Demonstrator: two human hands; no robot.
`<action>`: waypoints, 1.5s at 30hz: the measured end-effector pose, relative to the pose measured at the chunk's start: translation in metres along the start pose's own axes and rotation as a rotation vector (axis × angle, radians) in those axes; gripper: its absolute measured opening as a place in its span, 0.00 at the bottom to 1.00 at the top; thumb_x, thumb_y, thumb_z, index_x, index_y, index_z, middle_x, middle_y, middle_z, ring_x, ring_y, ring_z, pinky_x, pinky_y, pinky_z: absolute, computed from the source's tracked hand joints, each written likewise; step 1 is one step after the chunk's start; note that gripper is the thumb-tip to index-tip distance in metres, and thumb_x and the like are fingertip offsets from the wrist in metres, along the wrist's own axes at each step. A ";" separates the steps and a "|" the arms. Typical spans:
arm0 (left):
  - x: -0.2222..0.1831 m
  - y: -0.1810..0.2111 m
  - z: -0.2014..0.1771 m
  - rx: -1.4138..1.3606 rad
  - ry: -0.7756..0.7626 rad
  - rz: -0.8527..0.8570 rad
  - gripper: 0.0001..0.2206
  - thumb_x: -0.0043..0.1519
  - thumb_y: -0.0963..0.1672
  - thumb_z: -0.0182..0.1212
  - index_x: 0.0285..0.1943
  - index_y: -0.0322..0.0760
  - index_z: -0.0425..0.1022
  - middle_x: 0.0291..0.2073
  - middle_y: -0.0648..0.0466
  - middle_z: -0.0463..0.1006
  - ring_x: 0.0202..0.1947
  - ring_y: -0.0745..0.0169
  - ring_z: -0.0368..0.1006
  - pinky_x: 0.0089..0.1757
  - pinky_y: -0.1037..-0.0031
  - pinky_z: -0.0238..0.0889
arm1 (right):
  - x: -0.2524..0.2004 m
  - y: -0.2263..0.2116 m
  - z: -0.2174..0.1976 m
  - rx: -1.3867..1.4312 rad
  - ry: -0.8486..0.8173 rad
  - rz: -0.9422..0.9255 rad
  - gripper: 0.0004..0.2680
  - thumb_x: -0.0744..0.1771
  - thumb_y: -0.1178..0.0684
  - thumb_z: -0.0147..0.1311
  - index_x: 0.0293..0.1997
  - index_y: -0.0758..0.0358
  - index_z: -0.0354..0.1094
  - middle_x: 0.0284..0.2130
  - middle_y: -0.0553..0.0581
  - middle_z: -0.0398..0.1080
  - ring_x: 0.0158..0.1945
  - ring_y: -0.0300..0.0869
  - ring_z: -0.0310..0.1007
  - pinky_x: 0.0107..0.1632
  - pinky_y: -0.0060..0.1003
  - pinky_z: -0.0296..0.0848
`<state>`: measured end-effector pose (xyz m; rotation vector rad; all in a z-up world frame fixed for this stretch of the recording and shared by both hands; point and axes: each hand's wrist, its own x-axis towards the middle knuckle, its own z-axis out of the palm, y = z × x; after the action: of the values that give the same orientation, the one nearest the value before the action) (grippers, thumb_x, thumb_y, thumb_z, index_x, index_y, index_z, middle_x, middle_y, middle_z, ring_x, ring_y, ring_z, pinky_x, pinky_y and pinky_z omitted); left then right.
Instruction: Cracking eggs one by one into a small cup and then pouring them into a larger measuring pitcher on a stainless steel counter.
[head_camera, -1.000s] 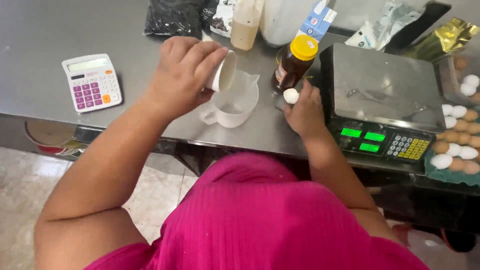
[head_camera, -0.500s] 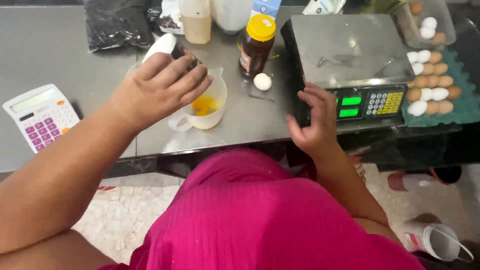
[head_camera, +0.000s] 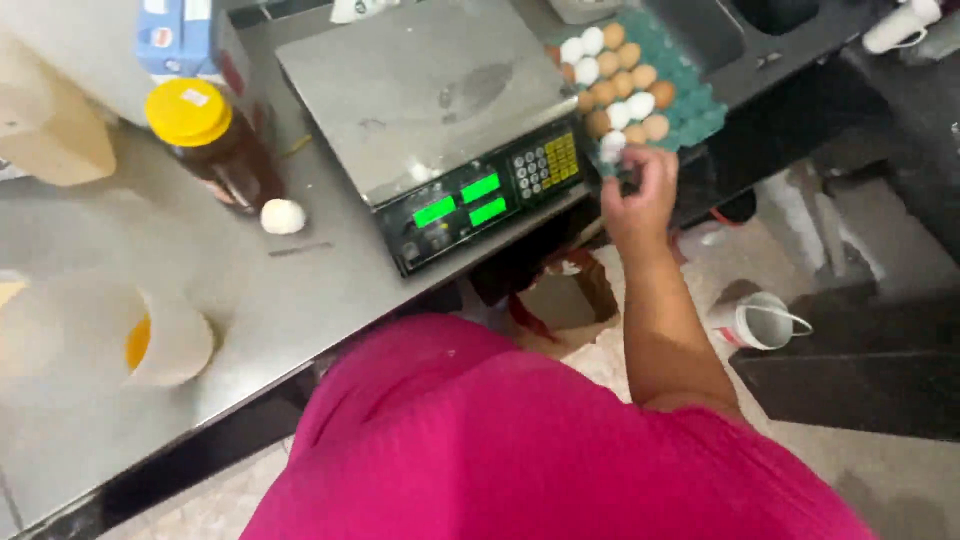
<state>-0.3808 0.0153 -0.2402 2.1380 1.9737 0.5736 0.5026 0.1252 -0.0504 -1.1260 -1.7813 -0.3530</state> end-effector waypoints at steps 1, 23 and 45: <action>-0.007 -0.010 0.028 0.036 -0.060 -0.015 0.10 0.63 0.45 0.67 0.47 0.36 0.85 0.42 0.45 0.85 0.51 0.45 0.81 0.59 0.62 0.70 | 0.002 0.016 -0.008 -0.085 -0.033 0.123 0.13 0.60 0.63 0.65 0.45 0.67 0.68 0.37 0.64 0.65 0.38 0.60 0.67 0.46 0.52 0.67; 0.014 0.433 0.033 -0.577 0.601 0.061 0.43 0.40 0.48 0.82 0.63 0.23 0.64 0.52 0.36 0.72 0.55 0.34 0.70 0.61 0.51 0.59 | 0.050 0.035 0.014 0.677 -0.154 0.308 0.21 0.64 0.73 0.63 0.51 0.68 0.47 0.51 0.66 0.57 0.56 0.50 0.64 0.54 0.37 0.70; 0.027 0.411 -0.002 -0.531 0.226 0.111 0.49 0.40 0.49 0.84 0.70 0.29 0.61 0.54 0.37 0.74 0.57 0.34 0.72 0.60 0.51 0.62 | -0.005 -0.247 0.134 0.486 -0.328 -0.329 0.24 0.71 0.38 0.43 0.64 0.73 0.62 0.53 0.66 0.63 0.59 0.57 0.67 0.59 0.46 0.71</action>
<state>-0.0026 -0.0014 -0.0767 1.9116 1.5609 1.2461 0.2254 0.0789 -0.0627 -0.5664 -2.1926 0.0847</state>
